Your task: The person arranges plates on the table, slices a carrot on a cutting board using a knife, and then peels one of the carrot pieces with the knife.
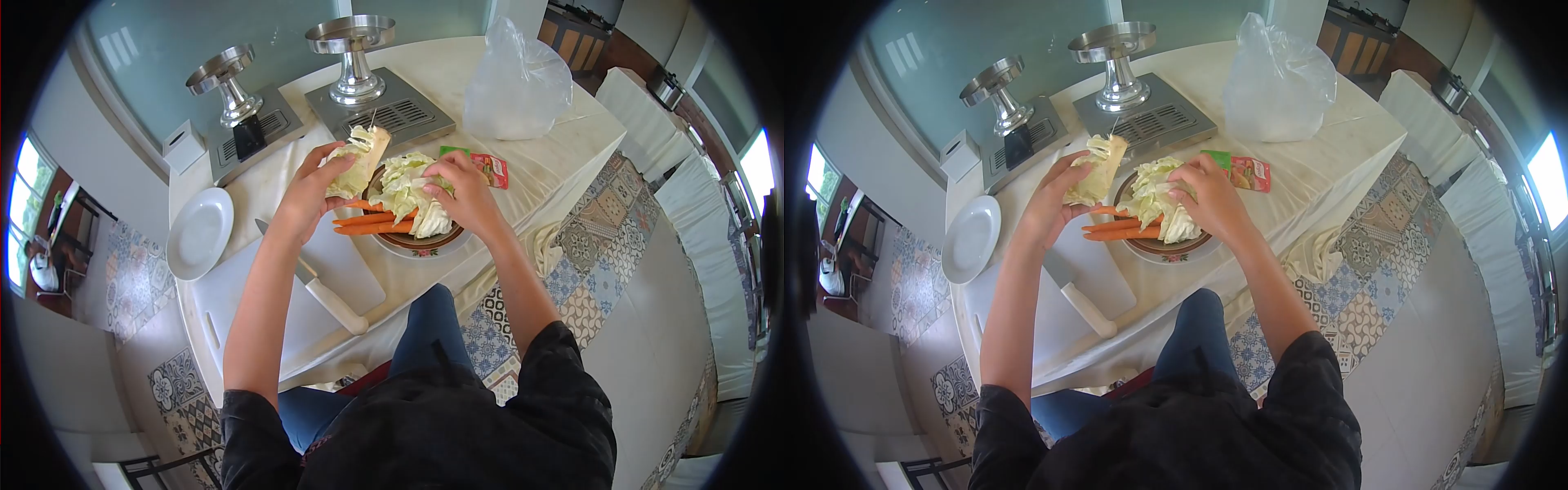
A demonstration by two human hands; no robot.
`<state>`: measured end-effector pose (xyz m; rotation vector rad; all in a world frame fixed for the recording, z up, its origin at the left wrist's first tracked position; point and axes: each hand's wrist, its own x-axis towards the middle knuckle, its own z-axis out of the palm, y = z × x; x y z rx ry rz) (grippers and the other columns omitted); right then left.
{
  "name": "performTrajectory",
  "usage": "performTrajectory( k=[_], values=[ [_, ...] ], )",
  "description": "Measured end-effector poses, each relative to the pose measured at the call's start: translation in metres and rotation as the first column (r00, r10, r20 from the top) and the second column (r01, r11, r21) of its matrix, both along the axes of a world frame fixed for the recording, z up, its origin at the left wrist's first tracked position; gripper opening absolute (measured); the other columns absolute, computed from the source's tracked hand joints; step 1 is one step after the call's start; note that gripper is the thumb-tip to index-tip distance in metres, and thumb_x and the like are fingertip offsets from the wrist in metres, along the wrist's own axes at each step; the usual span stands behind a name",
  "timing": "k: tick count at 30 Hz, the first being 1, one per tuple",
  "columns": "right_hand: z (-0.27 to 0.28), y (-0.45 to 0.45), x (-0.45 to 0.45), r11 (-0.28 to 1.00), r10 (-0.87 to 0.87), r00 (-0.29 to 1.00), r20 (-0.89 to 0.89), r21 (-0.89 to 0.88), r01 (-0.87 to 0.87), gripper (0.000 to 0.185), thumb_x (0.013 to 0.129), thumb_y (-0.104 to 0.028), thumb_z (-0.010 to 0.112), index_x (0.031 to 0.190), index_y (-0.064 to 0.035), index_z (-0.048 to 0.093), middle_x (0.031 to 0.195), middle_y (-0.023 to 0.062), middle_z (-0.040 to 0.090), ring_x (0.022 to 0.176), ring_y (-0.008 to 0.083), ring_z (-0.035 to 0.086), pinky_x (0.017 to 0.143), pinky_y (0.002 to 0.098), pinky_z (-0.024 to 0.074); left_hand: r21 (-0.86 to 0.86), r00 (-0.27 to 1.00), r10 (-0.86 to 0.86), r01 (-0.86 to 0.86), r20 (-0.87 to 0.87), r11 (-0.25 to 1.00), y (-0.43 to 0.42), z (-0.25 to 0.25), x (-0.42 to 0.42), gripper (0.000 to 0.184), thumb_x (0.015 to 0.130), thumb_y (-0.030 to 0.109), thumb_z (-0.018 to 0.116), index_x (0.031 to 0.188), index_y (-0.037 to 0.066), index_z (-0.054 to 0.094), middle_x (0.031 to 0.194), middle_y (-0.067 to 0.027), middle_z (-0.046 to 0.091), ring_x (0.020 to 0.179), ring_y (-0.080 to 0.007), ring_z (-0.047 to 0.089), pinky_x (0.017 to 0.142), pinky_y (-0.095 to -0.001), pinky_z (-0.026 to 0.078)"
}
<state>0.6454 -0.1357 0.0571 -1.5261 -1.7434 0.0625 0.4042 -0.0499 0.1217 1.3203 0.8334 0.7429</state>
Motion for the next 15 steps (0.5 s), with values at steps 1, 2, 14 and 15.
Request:
performTrajectory(
  k=[1,2,14,15],
  values=[
    [-0.003,0.000,0.001,1.000,-0.021,0.999,-0.047,0.019,0.022,0.022,0.084,-0.015,0.069,0.105,-0.0096,0.063,0.103,0.0111,0.055,0.098,0.0299,0.057,0.083,0.0386,0.0474,0.011,1.000,0.008,-0.008,-0.019,1.000,0.001,-0.003,0.001,0.057,0.088,0.033,0.064,0.136,0.010,0.044,0.121,-0.0096,0.056,0.104,-0.0173,0.058,0.081,-0.0319,0.051],
    [-0.006,0.000,0.001,0.998,-0.041,0.995,-0.093,0.037,0.044,0.022,0.084,-0.015,0.069,0.104,-0.0084,0.063,0.102,0.0114,0.056,0.097,0.0304,0.058,0.083,0.0383,0.0479,0.022,0.999,0.016,-0.015,-0.038,1.000,0.004,-0.005,0.002,0.057,0.087,0.033,0.065,0.136,0.010,0.045,0.121,-0.0094,0.056,0.104,-0.0173,0.059,0.081,-0.0322,0.051],
    [0.029,-0.001,0.002,0.977,0.170,0.789,-0.590,-0.007,-0.215,0.051,0.087,-0.031,0.070,0.131,-0.0125,0.051,0.123,0.0078,0.056,0.105,0.0225,0.057,0.087,0.0332,0.0478,0.637,0.803,0.093,0.391,-0.589,0.664,-0.009,0.016,0.047,0.066,0.078,0.025,0.071,0.137,0.010,0.045,0.124,-0.0175,0.054,0.110,-0.0305,0.056,0.095,-0.0379,0.046],
    [0.032,0.000,0.001,0.972,0.200,0.860,-0.469,-0.016,-0.235,0.055,0.085,-0.034,0.072,0.131,-0.0126,0.051,0.125,0.0080,0.055,0.107,0.0236,0.057,0.089,0.0336,0.0477,0.637,0.804,0.056,0.424,-0.592,0.643,-0.008,0.015,0.051,0.069,0.077,0.025,0.072,0.138,0.010,0.044,0.125,-0.0184,0.053,0.112,-0.0321,0.056,0.096,-0.0384,0.045]
  ],
)
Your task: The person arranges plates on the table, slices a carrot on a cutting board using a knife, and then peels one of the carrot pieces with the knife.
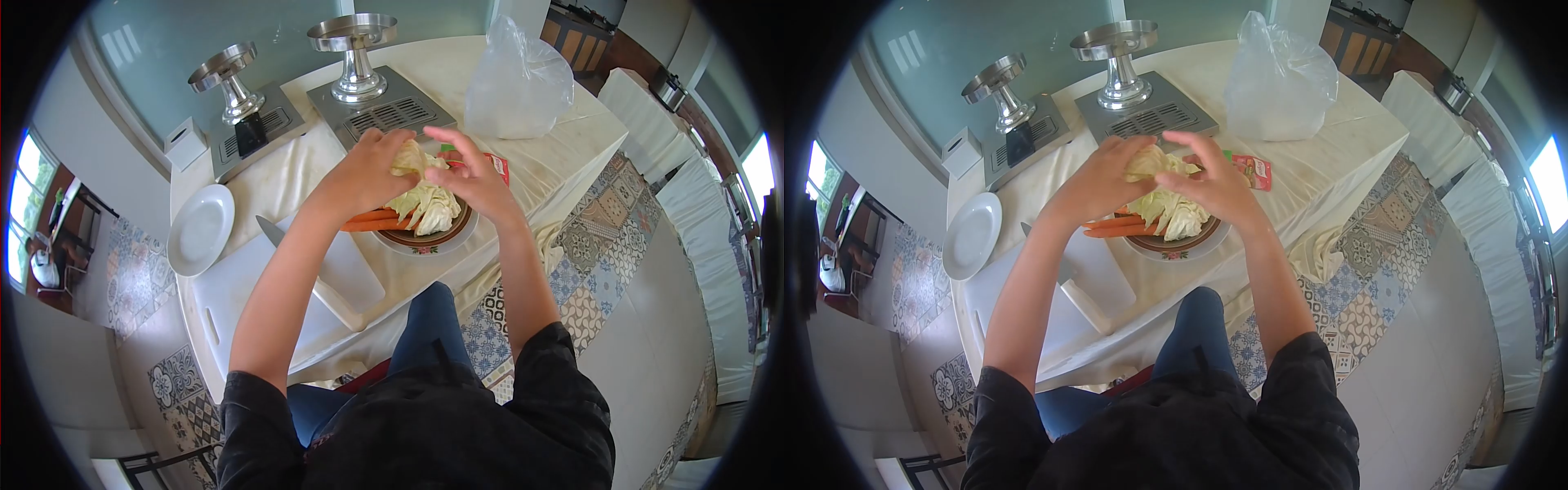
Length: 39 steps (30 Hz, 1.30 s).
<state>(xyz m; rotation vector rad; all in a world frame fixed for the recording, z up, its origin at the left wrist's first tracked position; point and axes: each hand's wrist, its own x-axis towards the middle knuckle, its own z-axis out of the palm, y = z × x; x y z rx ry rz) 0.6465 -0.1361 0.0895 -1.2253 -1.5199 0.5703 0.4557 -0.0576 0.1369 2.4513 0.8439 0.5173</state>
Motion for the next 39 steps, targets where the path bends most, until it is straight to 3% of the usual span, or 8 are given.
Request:
performTrajectory(
  k=[6,9,11,15,24,28,33,39],
  values=[
    [-0.006,0.012,0.003,0.995,0.084,0.952,0.296,0.019,-0.094,0.069,0.075,-0.031,0.082,0.133,-0.0112,0.049,0.128,0.0036,0.056,0.113,0.0170,0.054,0.092,0.0328,0.0463,-0.127,0.975,-0.110,0.136,0.195,0.982,0.015,-0.028,0.006,0.081,0.077,0.027,0.074,0.144,0.011,0.032,0.126,-0.0187,0.054,0.118,-0.0316,0.053,0.100,-0.0386,0.042],
    [-0.014,0.016,0.003,0.996,0.084,0.989,0.126,-0.046,-0.079,0.066,0.077,-0.025,0.081,0.132,-0.0084,0.049,0.124,0.0048,0.057,0.109,0.0155,0.057,0.093,0.0319,0.0462,-0.091,0.947,-0.098,0.132,0.305,0.987,0.013,-0.030,-0.010,0.069,0.077,0.027,0.074,0.137,0.009,0.043,0.124,-0.0160,0.056,0.114,-0.0298,0.056,0.097,-0.0378,0.045],
    [-0.017,0.015,0.002,0.996,0.085,0.995,0.043,0.008,-0.085,0.060,0.080,-0.022,0.079,0.131,-0.0063,0.051,0.121,0.0060,0.059,0.107,0.0146,0.058,0.093,0.0308,0.0460,-0.018,0.987,-0.022,0.026,0.159,1.000,0.014,-0.026,-0.029,0.054,0.077,0.026,0.074,0.124,0.007,0.054,0.116,-0.0142,0.060,0.108,-0.0287,0.059,0.093,-0.0371,0.046],
    [-0.013,0.013,0.000,1.000,-0.019,1.000,-0.015,0.013,0.019,0.057,0.079,-0.022,0.078,0.128,-0.0072,0.054,0.120,0.0060,0.060,0.106,0.0148,0.058,0.089,0.0296,0.0473,0.066,0.991,0.110,-0.105,-0.077,0.992,0.000,-0.028,-0.060,0.027,0.075,0.021,0.074,0.094,0.003,0.066,0.097,-0.0114,0.065,0.093,-0.0279,0.062,0.084,-0.0373,0.049],
    [-0.012,-0.006,0.025,0.851,-0.525,0.833,0.176,0.143,0.506,0.052,0.072,-0.023,0.081,0.118,-0.0079,0.061,0.109,0.0108,0.064,0.097,0.0247,0.062,0.083,0.0353,0.0503,0.189,0.984,0.129,-0.151,0.123,0.970,-0.019,-0.054,-0.075,0.021,0.074,0.010,0.073,0.091,0.002,0.065,0.088,-0.0115,0.065,0.085,-0.0279,0.063,0.077,-0.0365,0.050],
    [-0.046,-0.011,0.016,0.751,-0.660,0.738,0.139,0.140,0.645,0.053,0.072,-0.022,0.080,0.117,-0.0063,0.056,0.110,0.0171,0.058,0.105,0.0326,0.056,0.090,0.0408,0.0455,0.055,0.928,0.324,-0.339,0.185,0.939,0.015,-0.060,-0.065,0.019,0.084,0.016,0.063,0.095,0.001,0.066,0.090,-0.0131,0.067,0.082,-0.0250,0.064,0.076,-0.0337,0.050],
    [-0.051,-0.023,-0.016,0.783,-0.617,0.754,0.225,0.077,0.617,0.054,0.083,-0.027,0.068,0.125,-0.0033,0.044,0.124,0.0232,0.047,0.118,0.0378,0.043,0.099,0.0453,0.0373,-0.314,0.990,0.087,-0.119,-0.113,0.942,0.081,-0.075,-0.050,0.028,0.091,0.022,0.053,0.107,0.002,0.065,0.094,-0.0120,0.069,0.084,-0.0207,0.065,0.077,-0.0333,0.050],
    [-0.089,-0.020,0.024,0.874,-0.485,0.864,0.134,0.098,0.476,0.046,0.093,-0.027,0.051,0.133,-0.0063,0.043,0.130,0.0148,0.048,0.121,0.0285,0.046,0.096,0.0398,0.0428,-0.766,0.964,-0.181,-0.033,-0.194,0.642,0.098,-0.080,-0.026,0.039,0.095,0.020,0.051,0.131,0.004,0.046,0.101,-0.0092,0.063,0.085,-0.0142,0.064,0.070,-0.0250,0.053]
  ],
)
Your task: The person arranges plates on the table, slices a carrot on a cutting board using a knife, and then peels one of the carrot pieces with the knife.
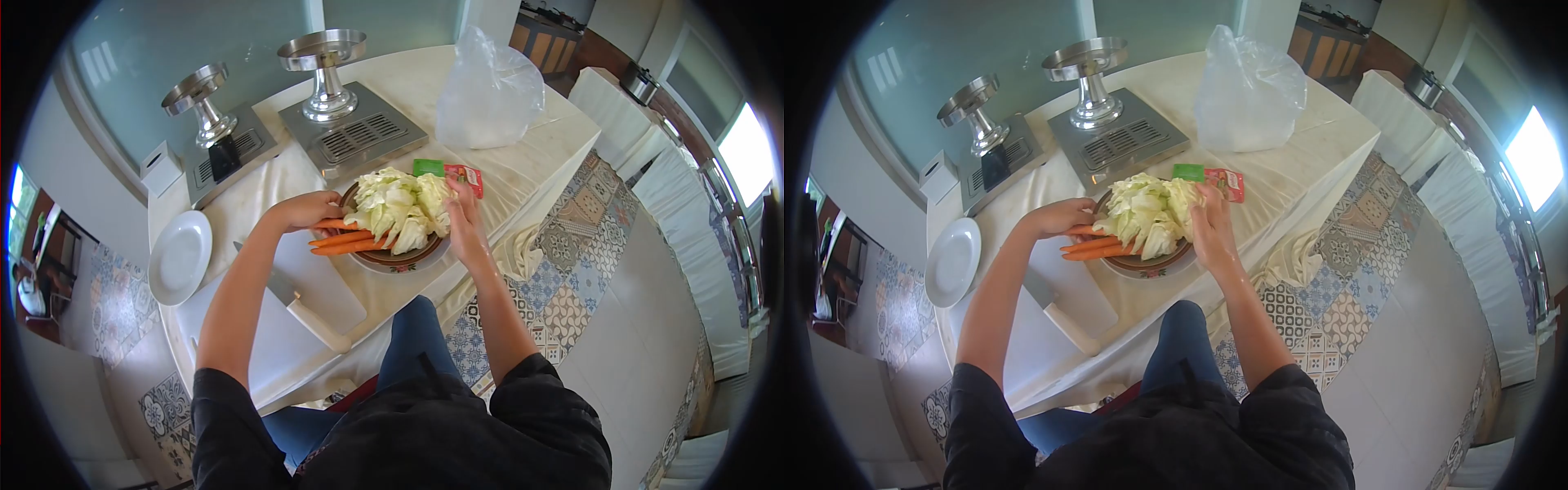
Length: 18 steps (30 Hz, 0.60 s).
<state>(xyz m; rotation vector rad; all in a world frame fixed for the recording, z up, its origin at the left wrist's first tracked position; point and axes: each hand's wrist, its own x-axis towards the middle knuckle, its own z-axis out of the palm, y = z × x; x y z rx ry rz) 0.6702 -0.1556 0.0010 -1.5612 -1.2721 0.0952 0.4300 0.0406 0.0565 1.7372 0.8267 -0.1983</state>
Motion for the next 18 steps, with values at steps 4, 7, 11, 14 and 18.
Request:
performTrajectory(
  k=[4,7,11,14,18],
  values=[
    [-0.004,0.002,-0.003,0.997,0.036,0.950,-0.311,-0.053,-0.055,0.049,0.089,-0.018,0.053,0.137,-0.0127,0.043,0.132,0.0085,0.048,0.117,0.0211,0.049,0.076,0.0292,0.0521,-0.291,0.993,-0.035,0.066,0.110,0.955,0.011,-0.013,0.006,0.049,0.093,0.012,0.047,0.140,0.009,0.032,0.104,-0.0084,0.061,0.073,-0.0103,0.064,0.061,-0.0224,0.055],
    [0.002,0.002,-0.007,0.996,0.013,0.918,-0.397,-0.078,-0.048,0.050,0.087,-0.016,0.056,0.135,-0.0098,0.046,0.132,0.0099,0.050,0.115,0.0209,0.052,0.086,0.0308,0.0488,-0.315,0.995,-0.045,0.070,0.087,0.946,0.012,-0.009,0.004,0.067,0.094,0.014,0.053,0.150,0.008,0.018,0.126,-0.0139,0.055,0.091,-0.0138,0.065,0.066,-0.0198,0.055],
    [0.028,0.002,-0.017,0.998,-0.052,0.973,-0.225,-0.046,0.043,0.050,0.083,-0.016,0.058,0.131,-0.0046,0.050,0.127,0.0150,0.055,0.117,0.0234,0.053,0.097,0.0335,0.0419,-0.305,0.954,0.122,-0.034,0.273,0.952,0.003,-0.018,-0.004,0.067,0.093,0.009,0.049,0.152,0.015,0.017,0.113,-0.0100,0.059,0.069,-0.0075,0.063,0.052,-0.0173,0.054],
    [0.060,0.012,-0.019,1.000,0.019,0.954,-0.298,0.000,-0.020,0.052,0.079,-0.020,0.059,0.127,0.0001,0.053,0.119,0.0218,0.059,0.117,0.0304,0.055,0.100,0.0368,0.0396,-0.383,0.889,0.269,-0.117,0.372,0.916,-0.017,0.018,-0.018,0.069,0.095,0.012,0.048,0.153,0.016,0.011,0.119,-0.0120,0.058,0.067,-0.0090,0.064,0.052,-0.0183,0.056],
    [0.118,0.025,-0.023,0.964,0.223,0.889,-0.400,-0.045,-0.262,0.049,0.083,-0.018,0.057,0.131,-0.0043,0.052,0.123,0.0140,0.057,0.112,0.0222,0.056,0.099,0.0329,0.0405,-0.486,0.743,0.411,-0.133,0.527,0.864,-0.049,0.040,-0.047,0.070,0.094,0.008,0.044,0.153,0.015,0.007,0.113,-0.0125,0.059,0.055,-0.0080,0.057,0.042,-0.0190,0.049]
  ],
)
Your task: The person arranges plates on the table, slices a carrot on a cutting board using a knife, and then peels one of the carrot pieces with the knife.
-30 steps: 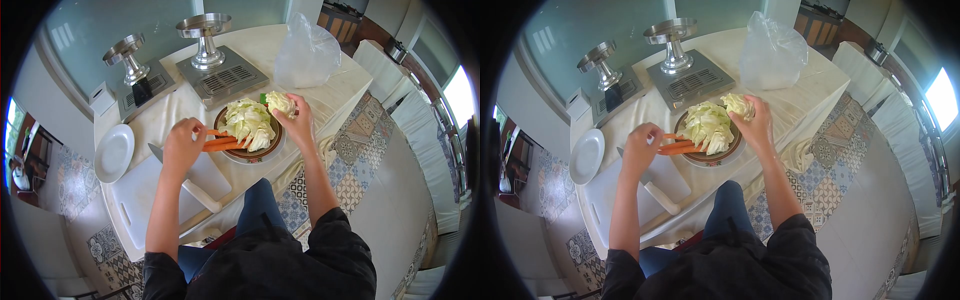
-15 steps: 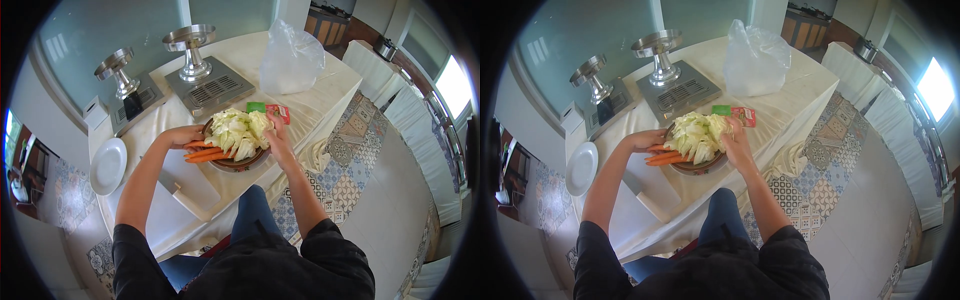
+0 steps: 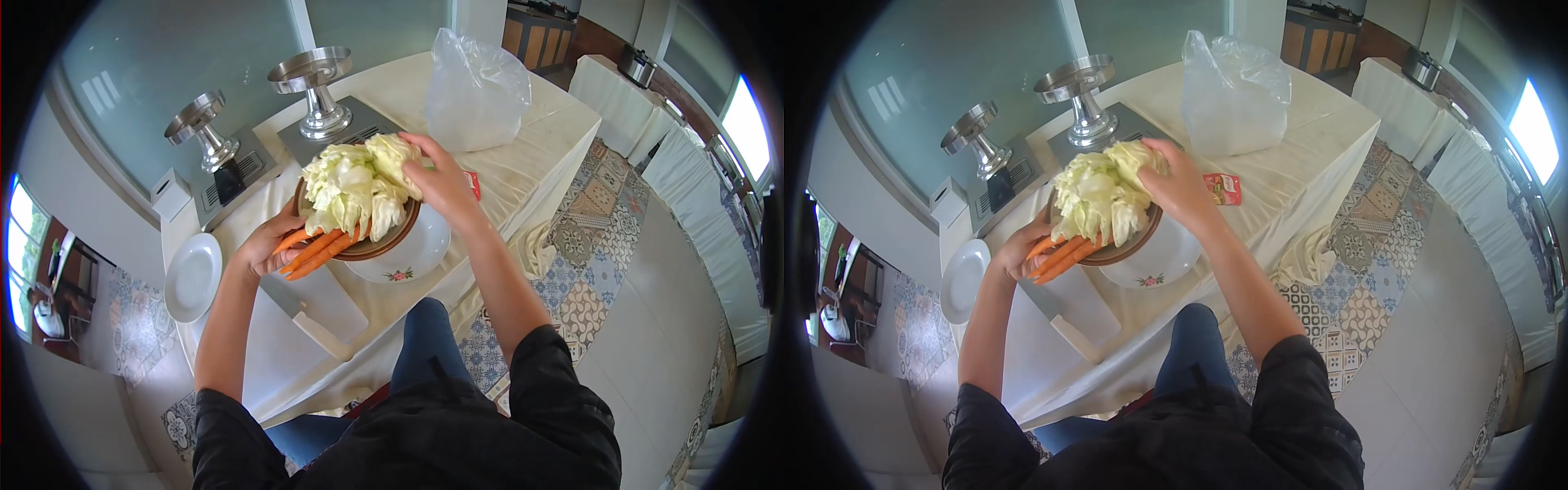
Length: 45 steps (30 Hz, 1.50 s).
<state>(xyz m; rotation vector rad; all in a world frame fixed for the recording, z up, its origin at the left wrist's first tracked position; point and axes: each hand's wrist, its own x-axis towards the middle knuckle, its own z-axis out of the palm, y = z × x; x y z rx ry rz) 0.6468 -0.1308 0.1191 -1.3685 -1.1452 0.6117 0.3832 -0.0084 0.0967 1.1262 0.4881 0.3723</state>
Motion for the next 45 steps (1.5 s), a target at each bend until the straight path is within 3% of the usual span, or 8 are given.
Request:
performTrajectory(
  k=[4,7,13,19,28,34,40,45],
  values=[
    [0.018,0.030,-0.002,0.939,0.256,0.960,-0.114,-0.208,-0.275,0.047,0.088,-0.021,0.057,0.132,-0.0080,0.052,0.127,0.0097,0.054,0.115,0.0199,0.053,0.096,0.0317,0.0444,-0.031,0.969,0.224,-0.222,0.107,0.975,-0.036,-0.013,-0.022,0.068,0.090,0.000,0.040,0.151,0.012,0.013,0.107,-0.0137,0.059,0.049,-0.0076,0.051,0.038,-0.0195,0.042],
    [0.007,0.045,-0.016,0.917,0.392,0.895,0.214,-0.013,-0.399,0.050,0.089,-0.027,0.061,0.135,-0.0111,0.050,0.129,0.0083,0.054,0.120,0.0201,0.049,0.090,0.0339,0.0491,-0.012,0.947,0.298,-0.299,0.121,0.954,-0.065,-0.025,-0.040,0.072,0.086,0.001,0.043,0.151,0.009,0.014,0.143,-0.0184,0.039,0.116,-0.0254,0.055,0.087,-0.0297,0.052],
    [0.002,0.029,-0.031,0.825,0.540,0.828,-0.149,-0.100,-0.556,0.055,0.100,-0.051,0.035,0.145,-0.0198,0.036,0.139,0.0071,0.044,0.118,0.0207,0.053,0.093,0.0372,0.0492,-0.198,0.839,0.504,-0.469,0.202,0.861,-0.107,-0.039,-0.051,0.071,0.087,-0.008,0.034,0.151,0.016,0.012,0.128,-0.0184,0.048,0.056,-0.0169,0.060,0.040,-0.0202,0.047],
    [-0.011,0.038,-0.025,0.809,0.545,0.804,-0.239,-0.101,-0.578,0.053,0.099,-0.046,0.042,0.143,-0.0170,0.038,0.134,0.0081,0.048,0.106,0.0159,0.059,0.088,0.0356,0.0504,-0.214,0.846,0.494,-0.454,0.200,0.865,-0.105,-0.049,-0.058,0.071,0.088,-0.008,0.034,0.151,0.016,0.011,0.132,-0.0174,0.046,0.061,-0.0184,0.063,0.042,-0.0208,0.052],
    [-0.062,-0.018,0.047,0.883,-0.190,0.863,0.469,-0.303,0.359,0.026,0.087,-0.023,0.058,0.104,-0.0040,0.066,0.085,0.0099,0.069,0.083,0.0195,0.068,0.074,0.0329,0.0534,-0.213,0.818,0.525,-0.484,0.236,0.849,-0.097,-0.051,-0.069,0.060,0.089,-0.007,0.033,0.144,0.014,0.021,0.124,-0.0201,0.050,0.069,-0.0224,0.066,0.045,-0.0238,0.055],
    [-0.104,-0.021,0.070,0.842,-0.169,0.985,-0.023,-0.523,0.132,0.025,0.082,-0.019,0.062,0.102,-0.0040,0.067,0.090,0.0154,0.069,0.082,0.0284,0.068,0.074,0.0366,0.0539,-0.229,0.770,0.617,-0.578,0.162,0.783,-0.095,-0.055,-0.063,0.058,0.088,-0.008,0.033,0.141,0.016,0.026,0.118,-0.0185,0.052,0.065,-0.0226,0.064,0.044,-0.0238,0.053],
    [-0.133,0.059,0.133,0.927,-0.249,0.602,0.759,0.007,0.375,0.045,0.074,-0.026,0.072,0.116,-0.0114,0.062,0.101,0.0131,0.068,0.093,0.0272,0.065,0.080,0.0448,0.0509,-0.198,0.758,0.629,-0.599,0.174,0.776,-0.098,-0.059,-0.060,0.062,0.087,-0.009,0.033,0.143,0.016,0.024,0.118,-0.0178,0.052,0.066,-0.0217,0.063,0.044,-0.0237,0.053],
    [-0.107,0.075,0.127,0.818,0.097,0.587,0.803,-0.401,0.413,0.080,0.056,-0.039,0.084,0.126,-0.0157,0.053,0.115,0.0104,0.065,0.110,0.0285,0.059,0.095,0.0485,0.0404,-0.191,0.728,0.666,-0.639,0.165,0.745,-0.106,-0.051,-0.056,0.064,0.086,-0.009,0.034,0.144,0.016,0.024,0.121,-0.0177,0.051,0.068,-0.0226,0.064,0.045,-0.0241,0.054]
  ],
)
